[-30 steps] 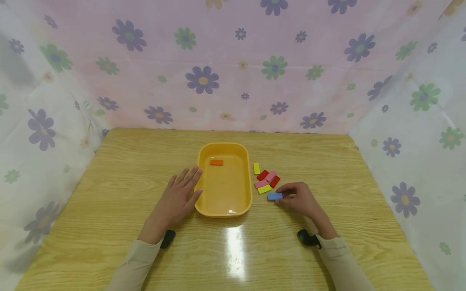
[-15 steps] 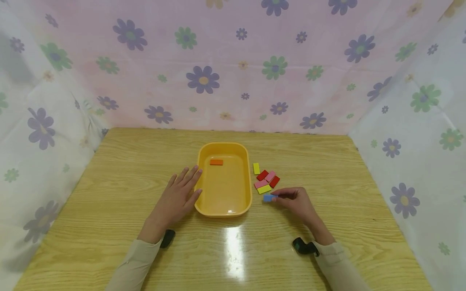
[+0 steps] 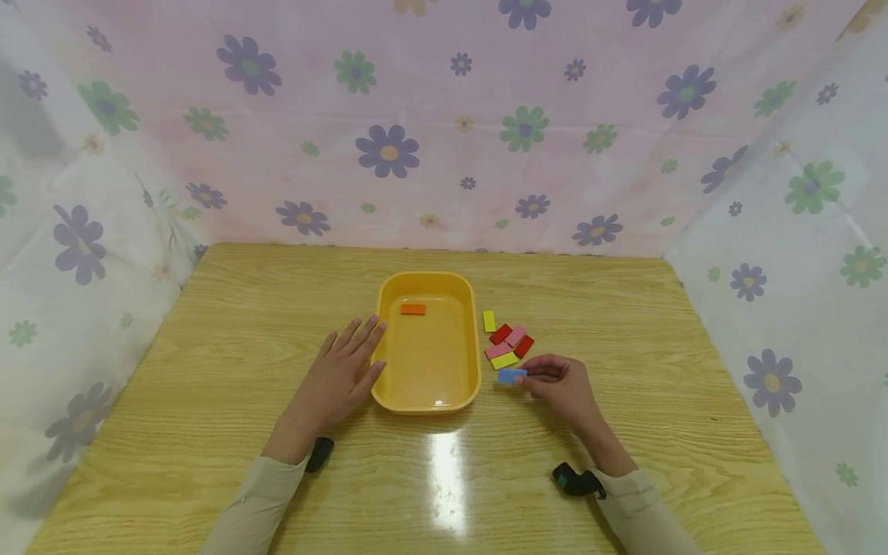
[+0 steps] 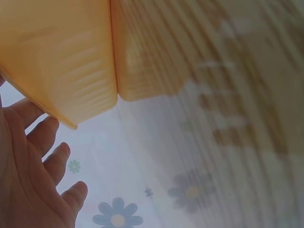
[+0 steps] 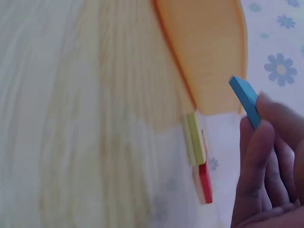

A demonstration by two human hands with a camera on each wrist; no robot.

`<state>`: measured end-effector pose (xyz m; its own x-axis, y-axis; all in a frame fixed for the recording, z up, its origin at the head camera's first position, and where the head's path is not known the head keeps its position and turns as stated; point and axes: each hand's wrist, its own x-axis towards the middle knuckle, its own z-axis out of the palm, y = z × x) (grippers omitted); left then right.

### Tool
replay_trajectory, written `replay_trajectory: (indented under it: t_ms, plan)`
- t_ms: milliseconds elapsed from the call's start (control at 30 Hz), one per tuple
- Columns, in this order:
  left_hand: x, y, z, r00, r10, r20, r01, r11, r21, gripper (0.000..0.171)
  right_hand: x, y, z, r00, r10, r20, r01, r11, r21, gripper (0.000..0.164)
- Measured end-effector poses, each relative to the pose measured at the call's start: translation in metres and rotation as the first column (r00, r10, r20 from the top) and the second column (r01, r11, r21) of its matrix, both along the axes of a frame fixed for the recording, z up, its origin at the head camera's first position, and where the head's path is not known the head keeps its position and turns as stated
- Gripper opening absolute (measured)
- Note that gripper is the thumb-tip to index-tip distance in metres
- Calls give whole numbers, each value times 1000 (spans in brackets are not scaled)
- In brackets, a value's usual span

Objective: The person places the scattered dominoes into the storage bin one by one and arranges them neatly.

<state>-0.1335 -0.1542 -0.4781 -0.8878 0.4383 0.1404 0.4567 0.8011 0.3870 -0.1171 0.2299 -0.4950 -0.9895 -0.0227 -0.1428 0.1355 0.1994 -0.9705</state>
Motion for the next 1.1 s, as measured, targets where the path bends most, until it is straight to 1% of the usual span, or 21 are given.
replay_trajectory:
  t_ms: [133, 233, 500, 667, 733, 900, 1000, 1100]
  plan:
    - [0, 1, 1, 1000, -1, 0, 1, 1000, -4, 63, 1, -2, 6, 998, -59, 1, 59, 998, -13, 30]
    - [0, 1, 1, 1000, -1, -6, 1, 1000, -6, 63, 1, -4, 12, 997, -71, -14, 70, 997, -34, 30]
    - [0, 0, -3, 999, -4, -40, 4, 1000, -6, 62, -1, -14, 28, 999, -42, -1, 42, 998, -49, 37]
    - [-1, 0, -4, 998, -2, -58, 2, 1000, -6, 62, -6, -24, 36, 1000, -11, -13, 10, 994, -108, 37]
    - [-1, 0, -5, 998, -3, -61, 2, 1000, -6, 62, -8, -29, 39, 1000, 1, -20, -4, 991, -137, 36]
    - [-1, 1, -5, 998, -2, -65, 2, 1000, 0, 61, -19, -41, 46, 998, 36, -42, -43, 986, -159, 35]
    - [-2, 1, -6, 998, 0, -69, 1, 1000, 6, 61, -25, -49, 50, 998, 42, -50, -50, 984, -170, 35]
    - [-2, 1, -6, 998, -2, -64, 2, 1000, 6, 61, -31, -58, 53, 998, 42, -49, -51, 977, -209, 35]
